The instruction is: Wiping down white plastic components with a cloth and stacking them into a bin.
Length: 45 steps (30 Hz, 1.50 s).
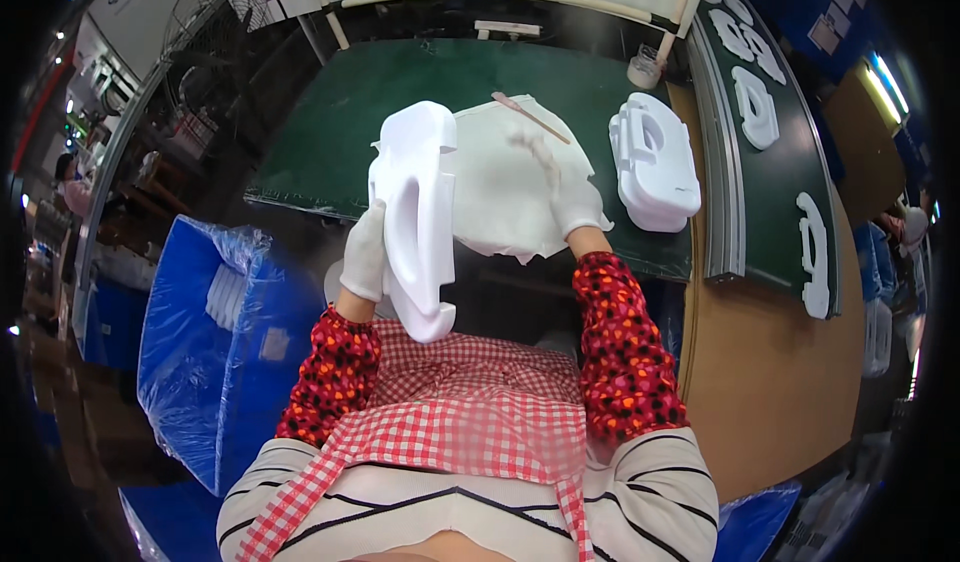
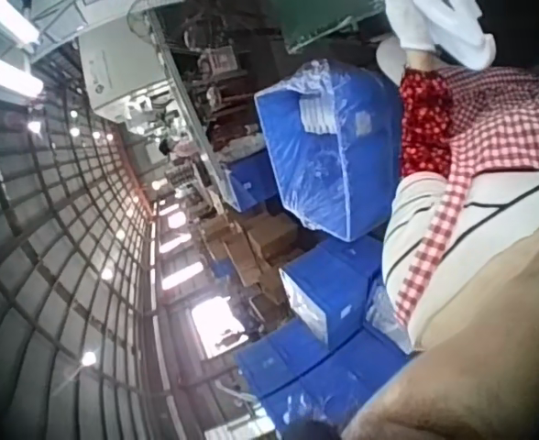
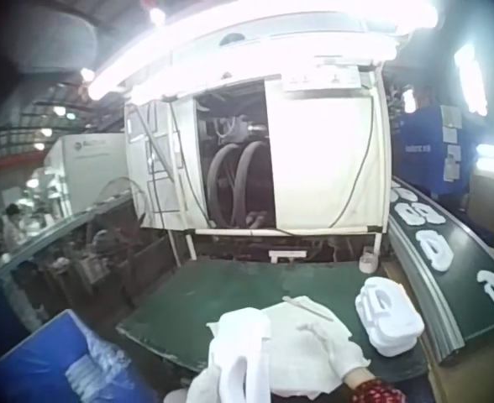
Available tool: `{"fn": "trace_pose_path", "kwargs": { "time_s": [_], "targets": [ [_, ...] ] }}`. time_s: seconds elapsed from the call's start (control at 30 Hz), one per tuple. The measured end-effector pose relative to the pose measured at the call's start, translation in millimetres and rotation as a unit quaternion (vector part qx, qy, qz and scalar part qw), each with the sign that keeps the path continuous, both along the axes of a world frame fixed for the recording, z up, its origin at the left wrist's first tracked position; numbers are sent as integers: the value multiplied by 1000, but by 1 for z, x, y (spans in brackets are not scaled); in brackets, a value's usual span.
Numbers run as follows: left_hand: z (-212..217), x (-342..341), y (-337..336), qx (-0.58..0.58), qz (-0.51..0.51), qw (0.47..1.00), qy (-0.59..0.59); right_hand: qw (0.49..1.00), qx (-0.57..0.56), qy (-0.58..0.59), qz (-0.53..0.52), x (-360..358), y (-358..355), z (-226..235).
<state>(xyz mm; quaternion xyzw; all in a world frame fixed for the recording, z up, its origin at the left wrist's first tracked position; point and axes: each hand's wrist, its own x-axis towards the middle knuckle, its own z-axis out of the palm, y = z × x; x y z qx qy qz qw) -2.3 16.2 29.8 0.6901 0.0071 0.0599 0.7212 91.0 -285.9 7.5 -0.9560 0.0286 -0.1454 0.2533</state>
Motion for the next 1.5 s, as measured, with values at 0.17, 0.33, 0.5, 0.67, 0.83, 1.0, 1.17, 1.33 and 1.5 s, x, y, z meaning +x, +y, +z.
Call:
{"fn": "trace_pose_path", "kwargs": {
  "time_s": [0.17, 0.33, 0.5, 0.67, 0.83, 1.0, 1.17, 1.33, 1.5],
  "targets": [
    [33, -20, -13, -121, 15, 991, 50, 980, -191, -45, 10, -28, 6, -18],
    [29, -19, -27, -190, -64, 975, 94, 986, 97, -98, 95, -76, 15, -2],
    [2, -10, -42, -229, -82, 964, 109, 973, 185, 11, 138, -102, 17, 16],
    [23, -25, -59, -75, -27, 997, 22, 937, 295, 96, 161, -132, 23, 33],
    [-5, -21, -53, -159, 16, 977, 140, 908, 336, 147, 200, -149, 42, 38],
    [-1, -30, -49, 96, 31, 995, 22, 901, 336, 149, 231, -154, 49, 58],
    [5, -20, -51, -298, 47, 929, 213, 871, 371, 188, 262, -159, 51, 74],
    [-10, -21, -46, -181, 105, 975, 80, 886, 270, 175, 334, -166, 56, 75],
    [17, -40, -57, 40, 197, 966, -162, 921, 259, 116, 266, -170, 57, 54]
  ]
}}
